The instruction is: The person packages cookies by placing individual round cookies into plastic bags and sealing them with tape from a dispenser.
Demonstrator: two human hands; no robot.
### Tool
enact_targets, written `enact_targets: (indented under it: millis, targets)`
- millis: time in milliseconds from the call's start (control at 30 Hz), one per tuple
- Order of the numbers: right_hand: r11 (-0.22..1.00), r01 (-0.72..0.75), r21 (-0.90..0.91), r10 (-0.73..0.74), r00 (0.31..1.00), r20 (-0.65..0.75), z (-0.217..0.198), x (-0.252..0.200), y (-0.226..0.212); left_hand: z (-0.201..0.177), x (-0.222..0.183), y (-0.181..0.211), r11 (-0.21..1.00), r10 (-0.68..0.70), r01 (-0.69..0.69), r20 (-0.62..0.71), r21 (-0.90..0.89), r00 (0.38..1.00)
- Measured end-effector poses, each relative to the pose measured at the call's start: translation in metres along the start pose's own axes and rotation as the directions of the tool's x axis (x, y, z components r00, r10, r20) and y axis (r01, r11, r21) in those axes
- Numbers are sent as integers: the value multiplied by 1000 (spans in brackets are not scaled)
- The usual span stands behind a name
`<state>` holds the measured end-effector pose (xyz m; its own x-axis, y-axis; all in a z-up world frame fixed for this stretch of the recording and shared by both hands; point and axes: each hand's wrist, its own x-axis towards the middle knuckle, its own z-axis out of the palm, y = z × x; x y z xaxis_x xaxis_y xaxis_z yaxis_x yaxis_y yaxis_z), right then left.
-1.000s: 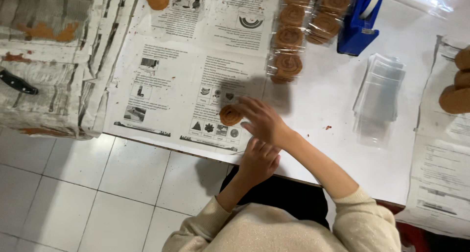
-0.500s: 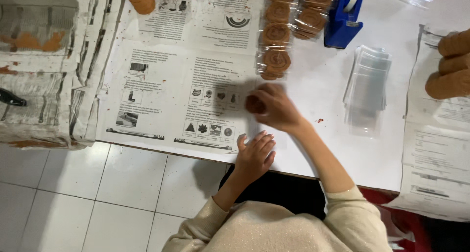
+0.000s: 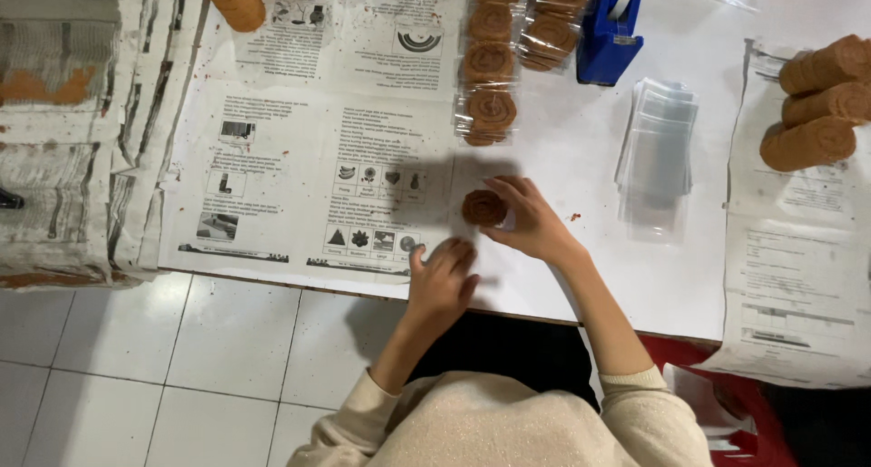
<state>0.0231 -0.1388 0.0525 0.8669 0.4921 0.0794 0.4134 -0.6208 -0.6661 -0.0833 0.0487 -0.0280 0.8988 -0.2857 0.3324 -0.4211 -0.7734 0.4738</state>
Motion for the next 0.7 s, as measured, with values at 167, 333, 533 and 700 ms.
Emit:
enact_targets:
  millis: [167,333,533,700]
  targets:
    - [994,49,-97,-46,999,27,-15,-37,-16,-7,11,-8,996,64,-65,15,64,998]
    - [993,89,-82,-99,987,-125,9,-67,-2,-14,26,-8,997,78,-77,-23,28,997]
    - [995,82,52,-55,917,-396,18,-50,0,-32,51,6,973,-125,108,-68,-206,990]
    - [979,-143,144,197,843,-501,25,-27,-3,11,57,-15,964,-253,239,-123,-112,960]
